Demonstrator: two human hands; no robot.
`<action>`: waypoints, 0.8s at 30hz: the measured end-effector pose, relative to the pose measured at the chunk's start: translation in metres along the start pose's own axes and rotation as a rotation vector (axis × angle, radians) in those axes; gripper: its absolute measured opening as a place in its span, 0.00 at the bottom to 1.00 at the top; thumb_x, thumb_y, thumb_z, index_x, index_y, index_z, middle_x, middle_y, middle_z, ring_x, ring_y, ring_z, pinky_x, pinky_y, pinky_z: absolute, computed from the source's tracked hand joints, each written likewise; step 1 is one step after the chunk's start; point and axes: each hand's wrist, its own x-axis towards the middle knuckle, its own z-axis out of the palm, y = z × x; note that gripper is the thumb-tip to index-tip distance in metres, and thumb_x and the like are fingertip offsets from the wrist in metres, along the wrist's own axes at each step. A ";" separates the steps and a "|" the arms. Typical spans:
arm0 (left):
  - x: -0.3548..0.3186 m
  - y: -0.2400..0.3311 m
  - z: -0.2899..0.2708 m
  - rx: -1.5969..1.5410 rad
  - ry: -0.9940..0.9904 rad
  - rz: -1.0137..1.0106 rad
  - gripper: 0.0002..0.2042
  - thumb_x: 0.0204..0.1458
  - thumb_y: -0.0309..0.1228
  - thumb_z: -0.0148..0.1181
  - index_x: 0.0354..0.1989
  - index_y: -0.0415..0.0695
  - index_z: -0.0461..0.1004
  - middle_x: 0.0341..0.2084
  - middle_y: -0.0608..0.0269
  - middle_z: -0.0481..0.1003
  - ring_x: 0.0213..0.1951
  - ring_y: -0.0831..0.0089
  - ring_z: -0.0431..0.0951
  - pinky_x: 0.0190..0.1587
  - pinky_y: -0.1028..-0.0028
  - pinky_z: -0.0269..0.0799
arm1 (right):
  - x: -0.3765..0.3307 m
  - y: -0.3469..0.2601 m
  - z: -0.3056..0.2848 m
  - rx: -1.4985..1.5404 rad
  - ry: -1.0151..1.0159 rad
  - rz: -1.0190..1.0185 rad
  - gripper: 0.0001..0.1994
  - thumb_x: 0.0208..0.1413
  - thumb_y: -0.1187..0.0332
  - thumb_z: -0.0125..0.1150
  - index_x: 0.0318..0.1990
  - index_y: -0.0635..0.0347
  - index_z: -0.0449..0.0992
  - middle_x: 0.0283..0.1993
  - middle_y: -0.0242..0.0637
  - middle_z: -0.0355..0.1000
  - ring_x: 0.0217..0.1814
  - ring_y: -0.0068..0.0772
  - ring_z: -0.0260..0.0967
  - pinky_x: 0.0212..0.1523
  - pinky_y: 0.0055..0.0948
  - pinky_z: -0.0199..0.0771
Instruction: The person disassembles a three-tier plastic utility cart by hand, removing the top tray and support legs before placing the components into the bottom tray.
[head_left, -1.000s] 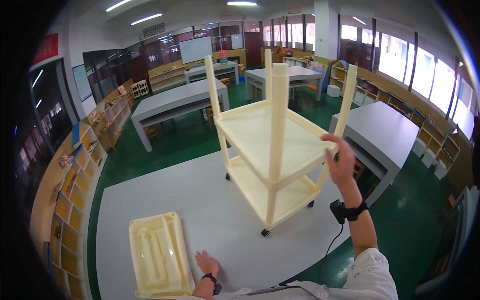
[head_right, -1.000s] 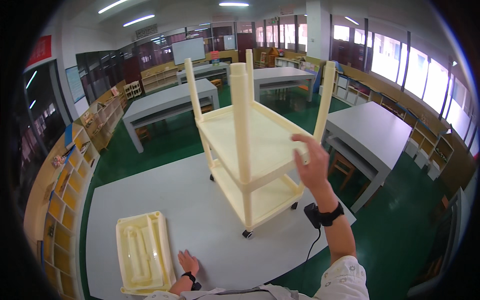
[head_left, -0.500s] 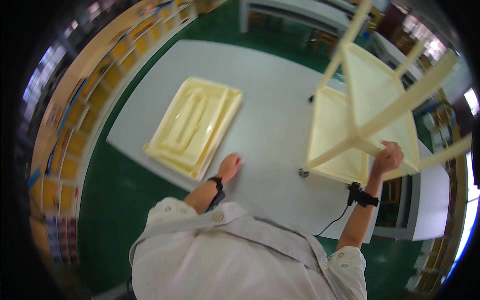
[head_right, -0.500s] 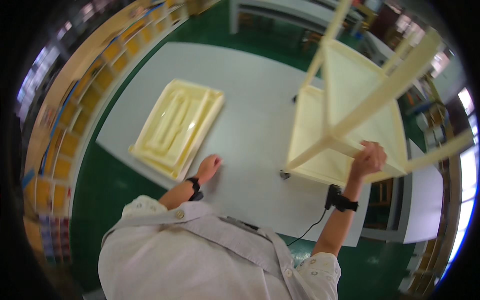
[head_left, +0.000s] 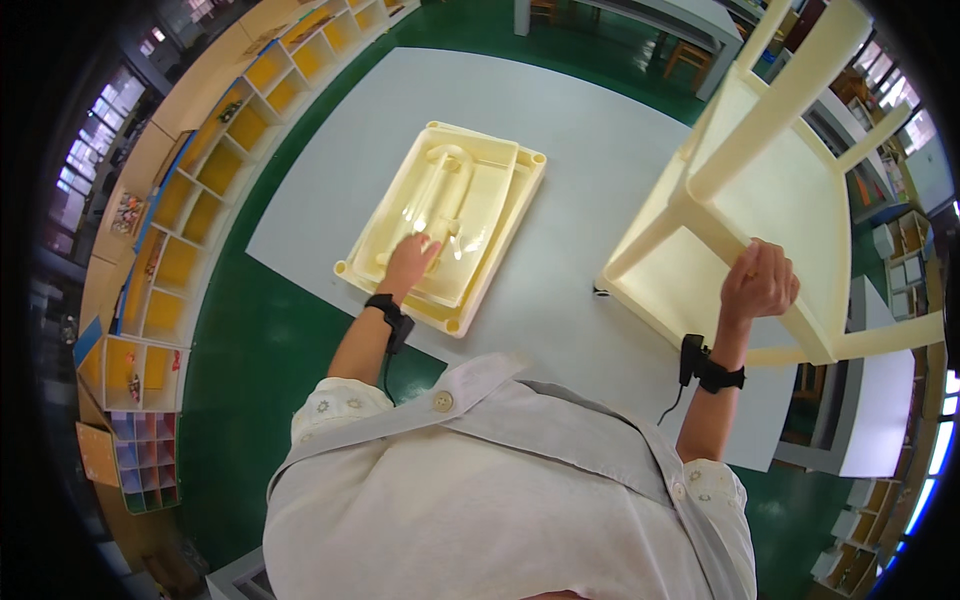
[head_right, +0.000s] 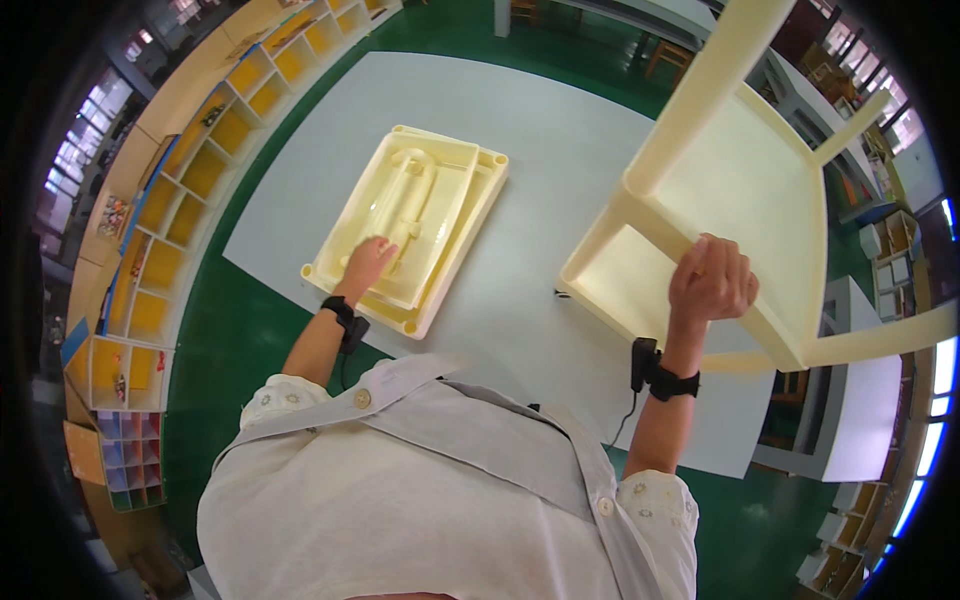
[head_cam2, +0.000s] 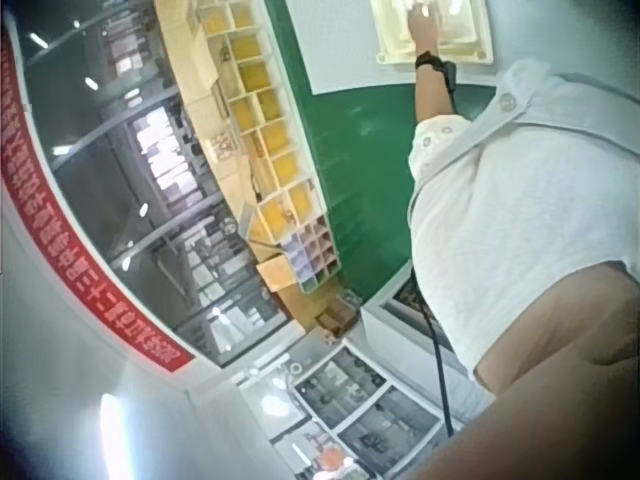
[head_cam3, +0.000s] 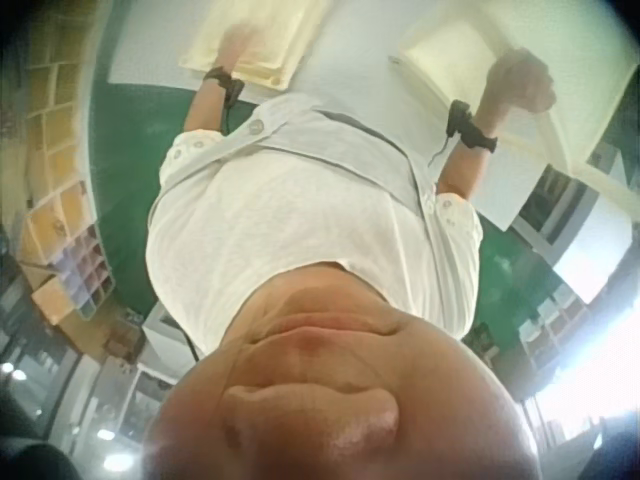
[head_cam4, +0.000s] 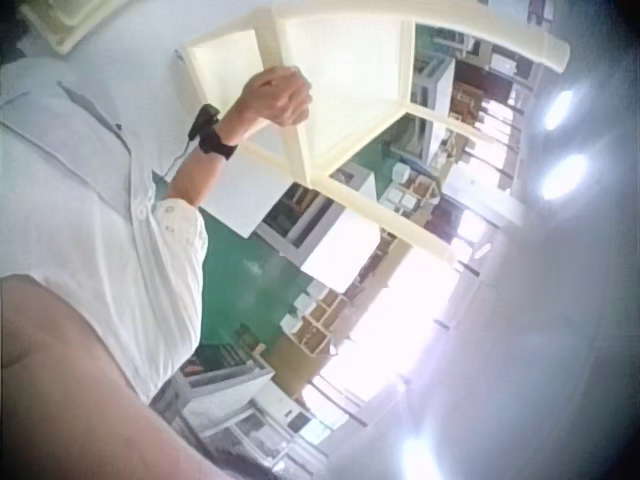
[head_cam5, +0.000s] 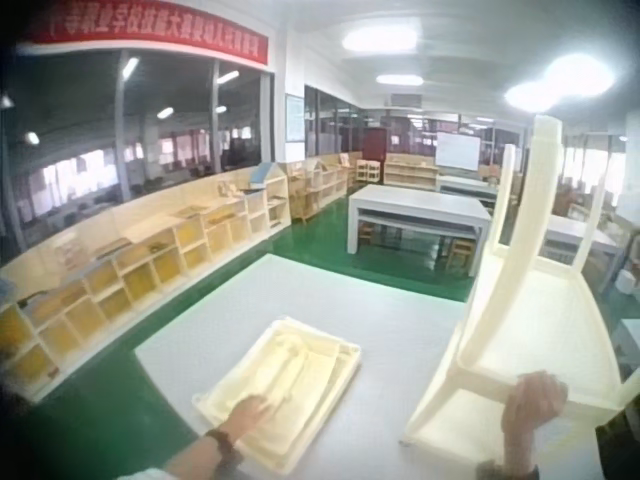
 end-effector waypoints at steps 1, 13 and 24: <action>0.009 0.014 -0.002 0.131 0.111 0.145 0.18 0.50 0.41 0.54 0.39 0.36 0.72 0.37 0.48 0.73 0.40 0.59 0.73 0.43 0.68 0.67 | 0.000 0.000 -0.002 0.036 -0.009 0.013 0.12 0.50 0.67 0.48 0.16 0.53 0.69 0.18 0.25 0.66 0.19 0.26 0.61 0.23 0.26 0.52; 0.036 0.383 -0.136 -1.003 -0.522 0.952 0.28 0.45 0.39 0.62 0.50 0.35 0.62 0.36 0.55 0.74 0.39 0.71 0.75 0.43 0.76 0.68 | 0.003 -0.058 -0.048 0.304 -0.407 -0.049 0.10 0.43 0.62 0.57 0.22 0.56 0.66 0.24 0.34 0.60 0.24 0.34 0.57 0.25 0.32 0.56; 0.064 0.385 -0.134 -1.341 -1.683 0.915 0.16 0.48 0.28 0.57 0.12 0.44 0.59 0.05 0.72 0.56 0.07 0.83 0.54 0.12 0.82 0.50 | 0.041 -0.066 -0.036 0.448 -0.815 -0.204 0.30 0.42 0.41 0.55 0.50 0.48 0.68 0.55 0.40 0.63 0.57 0.44 0.60 0.45 0.40 0.67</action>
